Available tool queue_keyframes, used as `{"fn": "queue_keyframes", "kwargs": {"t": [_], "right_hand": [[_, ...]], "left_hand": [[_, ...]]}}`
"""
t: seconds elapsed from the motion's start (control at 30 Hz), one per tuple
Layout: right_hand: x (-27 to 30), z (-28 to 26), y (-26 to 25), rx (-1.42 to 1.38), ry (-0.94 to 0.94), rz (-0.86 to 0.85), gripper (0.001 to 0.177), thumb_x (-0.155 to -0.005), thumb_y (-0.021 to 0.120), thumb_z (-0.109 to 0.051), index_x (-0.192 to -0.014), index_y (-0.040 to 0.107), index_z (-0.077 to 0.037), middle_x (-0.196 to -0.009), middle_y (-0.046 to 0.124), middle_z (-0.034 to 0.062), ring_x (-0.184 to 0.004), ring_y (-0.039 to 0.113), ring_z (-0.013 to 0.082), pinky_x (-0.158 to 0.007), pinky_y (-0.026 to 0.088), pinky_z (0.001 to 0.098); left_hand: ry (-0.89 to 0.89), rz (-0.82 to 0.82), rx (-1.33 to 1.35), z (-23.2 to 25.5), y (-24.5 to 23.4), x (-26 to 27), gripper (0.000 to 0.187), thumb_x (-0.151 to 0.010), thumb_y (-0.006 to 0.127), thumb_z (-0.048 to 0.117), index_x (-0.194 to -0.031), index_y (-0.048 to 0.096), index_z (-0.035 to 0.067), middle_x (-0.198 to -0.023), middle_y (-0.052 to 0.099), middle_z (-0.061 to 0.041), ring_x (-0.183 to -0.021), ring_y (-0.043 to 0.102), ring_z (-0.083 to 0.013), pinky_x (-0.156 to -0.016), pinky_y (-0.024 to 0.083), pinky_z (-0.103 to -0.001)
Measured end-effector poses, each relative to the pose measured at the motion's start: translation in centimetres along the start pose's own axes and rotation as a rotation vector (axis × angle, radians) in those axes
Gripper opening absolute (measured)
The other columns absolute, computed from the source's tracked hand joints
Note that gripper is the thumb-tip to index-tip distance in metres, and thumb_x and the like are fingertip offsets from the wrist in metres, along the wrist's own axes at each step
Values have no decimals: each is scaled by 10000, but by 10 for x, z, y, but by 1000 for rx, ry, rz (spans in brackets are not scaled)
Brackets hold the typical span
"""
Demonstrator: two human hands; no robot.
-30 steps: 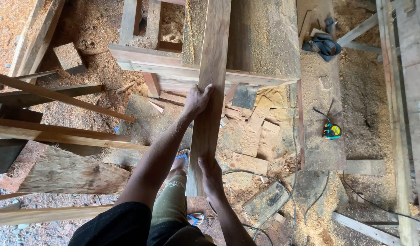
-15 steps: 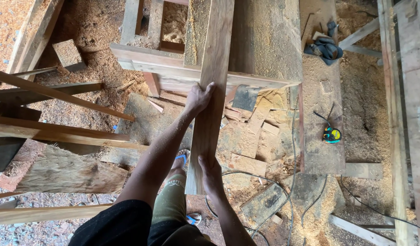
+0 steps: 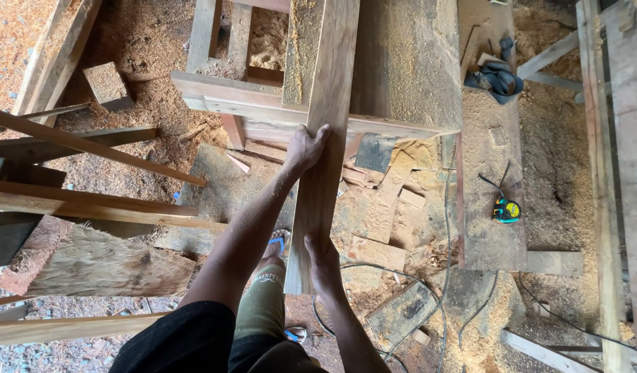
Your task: Cutting a long wooden plank using a circular saw in a workshop environment.
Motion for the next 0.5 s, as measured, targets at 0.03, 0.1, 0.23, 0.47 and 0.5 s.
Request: {"fn": "queue_keyframes", "kwargs": {"t": [0.03,0.1,0.23,0.47,0.5], "right_hand": [[-1,0,0,-3,12,-2,691,-933,635,-528,-1326,607,39,-1258,709,166,-1167,641,257,-1034,473,363],[-1,-7,0,-10,23,-2,710,-926,638,-530,-1359,583,30,-1297,691,161,-1203,630,257,-1051,461,362],[-4,-11,0,11,45,-9,782,-914,621,-556,-1428,532,27,-1394,642,185,-1296,601,288,-1105,443,388],[-14,-4,2,12,69,-61,851,-918,581,-596,-1489,436,19,-1470,543,202,-1382,522,308,-1157,405,439],[-13,-7,2,5,69,-63,844,-924,581,-594,-1478,447,28,-1446,565,210,-1367,537,312,-1148,416,436]], "left_hand": [[10,16,4,0,0,-1,845,-888,613,687,-1185,568,-103,-1117,681,-356,-1102,682,-465,-927,557,-505],[-3,11,-1,1,1,-4,847,-894,608,691,-1175,570,-107,-1115,676,-361,-1098,679,-470,-926,553,-505],[-31,6,-36,-4,6,-14,867,-902,599,719,-1144,586,-113,-1105,677,-362,-1077,681,-465,-920,555,-501],[-82,-94,-20,-8,9,-24,900,-896,512,765,-1149,584,-95,-1066,712,-313,-999,738,-399,-842,619,-487],[-59,-67,-23,-8,9,-26,904,-892,532,767,-1139,599,-100,-1058,709,-316,-1009,731,-406,-861,607,-487]]}}
Point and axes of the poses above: each hand's wrist, its own x-axis away from the middle knuckle, its own y-axis out of the palm, z = x × y, the point moved 3 cm from there along -x, towards the middle knuckle
